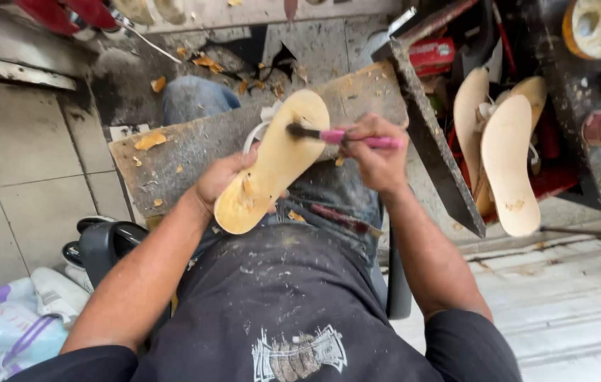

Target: Applying adhesive to a sandal sole and spreading it with a brush

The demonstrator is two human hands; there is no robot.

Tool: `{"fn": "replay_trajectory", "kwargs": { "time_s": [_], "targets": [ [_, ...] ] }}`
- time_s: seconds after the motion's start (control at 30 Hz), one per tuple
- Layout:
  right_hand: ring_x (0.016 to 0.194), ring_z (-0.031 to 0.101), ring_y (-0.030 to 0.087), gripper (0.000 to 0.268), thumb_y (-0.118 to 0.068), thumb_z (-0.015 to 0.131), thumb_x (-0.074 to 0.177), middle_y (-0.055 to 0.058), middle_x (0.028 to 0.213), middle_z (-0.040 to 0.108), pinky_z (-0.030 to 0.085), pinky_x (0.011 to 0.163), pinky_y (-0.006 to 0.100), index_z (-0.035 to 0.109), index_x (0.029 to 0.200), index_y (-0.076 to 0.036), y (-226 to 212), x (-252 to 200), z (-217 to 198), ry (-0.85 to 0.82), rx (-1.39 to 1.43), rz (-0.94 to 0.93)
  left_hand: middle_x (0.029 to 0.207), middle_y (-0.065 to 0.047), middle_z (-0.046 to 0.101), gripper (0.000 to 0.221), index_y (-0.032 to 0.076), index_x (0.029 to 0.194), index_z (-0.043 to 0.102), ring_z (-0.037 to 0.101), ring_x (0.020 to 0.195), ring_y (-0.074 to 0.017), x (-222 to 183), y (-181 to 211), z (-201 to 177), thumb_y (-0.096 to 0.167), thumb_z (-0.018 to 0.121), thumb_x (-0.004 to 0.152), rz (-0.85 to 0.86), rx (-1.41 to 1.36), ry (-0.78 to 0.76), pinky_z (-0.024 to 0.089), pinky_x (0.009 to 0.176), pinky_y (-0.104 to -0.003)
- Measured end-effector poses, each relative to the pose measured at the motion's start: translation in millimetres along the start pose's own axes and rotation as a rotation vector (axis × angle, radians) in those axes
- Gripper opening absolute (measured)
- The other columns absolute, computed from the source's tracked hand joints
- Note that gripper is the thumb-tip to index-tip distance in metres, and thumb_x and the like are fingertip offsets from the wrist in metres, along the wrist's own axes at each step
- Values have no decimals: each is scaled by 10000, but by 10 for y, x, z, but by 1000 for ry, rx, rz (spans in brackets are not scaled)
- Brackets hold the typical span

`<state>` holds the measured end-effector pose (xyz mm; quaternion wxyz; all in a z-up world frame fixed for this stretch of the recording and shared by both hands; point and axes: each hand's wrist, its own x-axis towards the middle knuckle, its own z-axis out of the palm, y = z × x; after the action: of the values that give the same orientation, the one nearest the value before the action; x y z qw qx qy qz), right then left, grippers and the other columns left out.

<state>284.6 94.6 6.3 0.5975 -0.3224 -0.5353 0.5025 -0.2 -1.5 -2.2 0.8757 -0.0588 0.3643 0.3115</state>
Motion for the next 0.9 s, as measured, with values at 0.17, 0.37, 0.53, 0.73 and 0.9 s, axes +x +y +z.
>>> {"fn": "replay_trajectory", "kwargs": {
  "time_s": [0.17,0.37,0.53,0.73,0.9],
  "targets": [
    [470,560,256,198,85,715,823,184,608,572,453,534,365,557,736,4,-49,-45,166,17,111,71,1276,-265,669,426,241,1373,617,654,1031,-579,-76,-57,121,337,617,958,8,-63,41,542,737,-801],
    [489,587,291,156,184,702,789,253,712,527,498,439,401,569,823,111,-312,-113,323,-67,252,102,1261,-264,683,483,111,1353,632,698,1058,-479,-49,-109,400,416,602,980,104,-170,-68,605,832,-686],
    [543,588,189,182,-92,712,892,183,712,672,453,527,270,650,734,-26,-772,40,452,-290,210,-3,1386,-286,602,457,102,1462,546,627,1221,-488,273,-43,360,289,568,1046,463,-174,-291,512,1062,-700],
    [531,443,-10,149,-240,686,978,-13,805,728,339,400,181,682,865,-143,-1155,-25,709,-637,20,-118,1401,-296,583,660,15,1522,437,662,1138,-449,-94,264,1145,396,587,1004,494,-58,-371,635,880,-496],
    [814,757,197,141,18,625,904,137,959,767,586,645,299,619,825,-98,-1518,-137,893,-568,81,-40,1385,-235,598,625,104,1557,431,669,1128,-396,-49,283,1396,312,645,1008,533,-104,-440,628,847,-451]
  ]
}}
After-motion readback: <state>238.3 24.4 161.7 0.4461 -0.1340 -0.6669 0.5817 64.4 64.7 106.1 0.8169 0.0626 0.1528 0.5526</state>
